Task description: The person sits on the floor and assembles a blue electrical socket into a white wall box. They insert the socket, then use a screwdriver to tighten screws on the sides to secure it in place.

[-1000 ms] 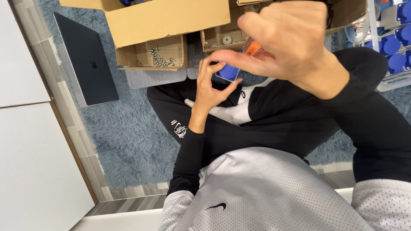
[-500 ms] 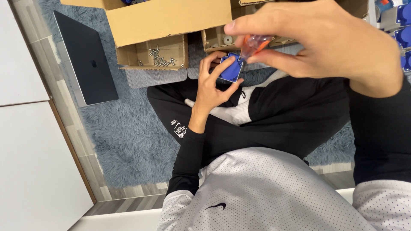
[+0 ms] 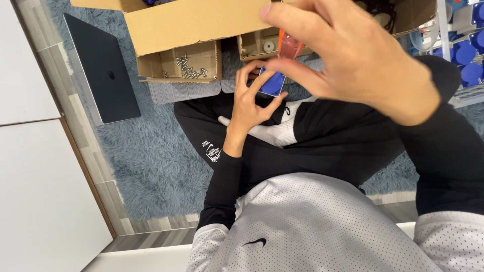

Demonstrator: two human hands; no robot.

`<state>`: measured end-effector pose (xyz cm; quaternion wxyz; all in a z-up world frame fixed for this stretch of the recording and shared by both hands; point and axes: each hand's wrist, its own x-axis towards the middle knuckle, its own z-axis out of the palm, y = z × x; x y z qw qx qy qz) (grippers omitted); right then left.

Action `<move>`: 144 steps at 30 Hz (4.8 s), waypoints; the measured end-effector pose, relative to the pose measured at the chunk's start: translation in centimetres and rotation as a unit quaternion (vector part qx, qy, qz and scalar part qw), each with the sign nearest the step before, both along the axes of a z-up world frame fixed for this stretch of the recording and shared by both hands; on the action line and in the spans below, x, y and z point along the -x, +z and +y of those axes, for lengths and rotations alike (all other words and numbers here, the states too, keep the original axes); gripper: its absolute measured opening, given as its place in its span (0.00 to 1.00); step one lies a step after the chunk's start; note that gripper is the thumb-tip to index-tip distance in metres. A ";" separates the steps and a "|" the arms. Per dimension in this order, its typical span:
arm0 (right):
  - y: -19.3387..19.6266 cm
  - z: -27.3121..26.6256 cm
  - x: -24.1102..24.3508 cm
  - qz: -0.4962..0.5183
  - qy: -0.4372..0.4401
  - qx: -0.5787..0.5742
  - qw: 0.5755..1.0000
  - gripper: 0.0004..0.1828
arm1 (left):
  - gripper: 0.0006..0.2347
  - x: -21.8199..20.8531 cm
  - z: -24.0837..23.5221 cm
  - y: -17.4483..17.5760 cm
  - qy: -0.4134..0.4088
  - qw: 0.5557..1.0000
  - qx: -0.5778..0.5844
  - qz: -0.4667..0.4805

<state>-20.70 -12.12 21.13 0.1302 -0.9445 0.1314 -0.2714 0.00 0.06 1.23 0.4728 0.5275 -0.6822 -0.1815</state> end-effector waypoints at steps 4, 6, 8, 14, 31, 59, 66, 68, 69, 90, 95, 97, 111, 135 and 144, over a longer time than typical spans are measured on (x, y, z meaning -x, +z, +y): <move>2.4 -0.3 0.1 0.012 0.123 -0.233 0.965 0.32 | 0.25 -0.1 0.3 0.2 0.001 1.000 -0.024 -0.003; 2.3 -0.3 0.4 0.009 0.098 -0.219 0.971 0.28 | 0.25 0.0 0.2 0.4 0.001 1.000 -0.017 -0.002; 2.0 -0.6 0.5 0.006 0.074 -0.207 0.976 0.23 | 0.25 0.0 0.2 0.3 0.001 1.000 -0.012 -0.001; -0.4 0.1 0.7 -0.018 -0.004 -0.086 0.996 0.31 | 0.25 0.3 0.2 -1.0 0.018 1.000 0.019 -0.006; -2.0 4.1 1.0 -0.190 -0.158 -0.140 0.959 0.05 | 0.29 1.6 0.3 -1.9 0.096 0.994 0.036 -0.031; -11.3 2.7 -11.5 -0.186 -0.017 -0.289 0.939 0.14 | 0.19 3.5 0.8 -4.6 0.154 0.985 0.074 -0.006; -9.0 4.2 -9.0 -0.295 0.011 -0.204 0.934 0.22 | 0.21 4.2 0.8 -6.0 0.184 0.980 0.072 -0.006; -8.5 5.0 -8.3 -0.301 -0.001 -0.213 0.930 0.20 | 0.22 4.0 1.0 -5.4 0.187 0.980 0.067 -0.001; -8.5 5.4 -7.9 -0.317 -0.017 -0.220 0.922 0.19 | 0.25 3.7 1.1 -5.0 0.179 0.981 0.072 0.014; -16.6 12.6 7.1 -0.433 -0.205 -0.465 0.745 0.18 | 0.12 0.5 8.6 1.5 0.045 0.933 -0.069 0.350; -17.4 13.2 8.2 -0.430 -0.221 -0.471 0.738 0.16 | 0.07 1.0 8.1 1.4 0.056 0.939 -0.077 0.332; -17.8 13.3 8.7 -0.436 -0.227 -0.478 0.728 0.18 | 0.05 1.1 8.0 0.7 0.066 0.939 -0.076 0.328; -18.1 13.1 9.3 -0.447 -0.240 -0.479 0.717 0.18 | 0.05 2.2 7.8 0.0 0.042 0.867 -0.077 0.491; -17.5 13.1 8.9 -0.440 -0.193 -0.410 0.775 0.21 | 0.03 4.1 7.4 -5.5 0.023 0.635 -0.113 0.764; -16.2 12.9 8.5 -0.417 -0.174 -0.372 0.811 0.21 | 0.04 3.6 7.2 -4.4 0.032 0.688 -0.083 0.720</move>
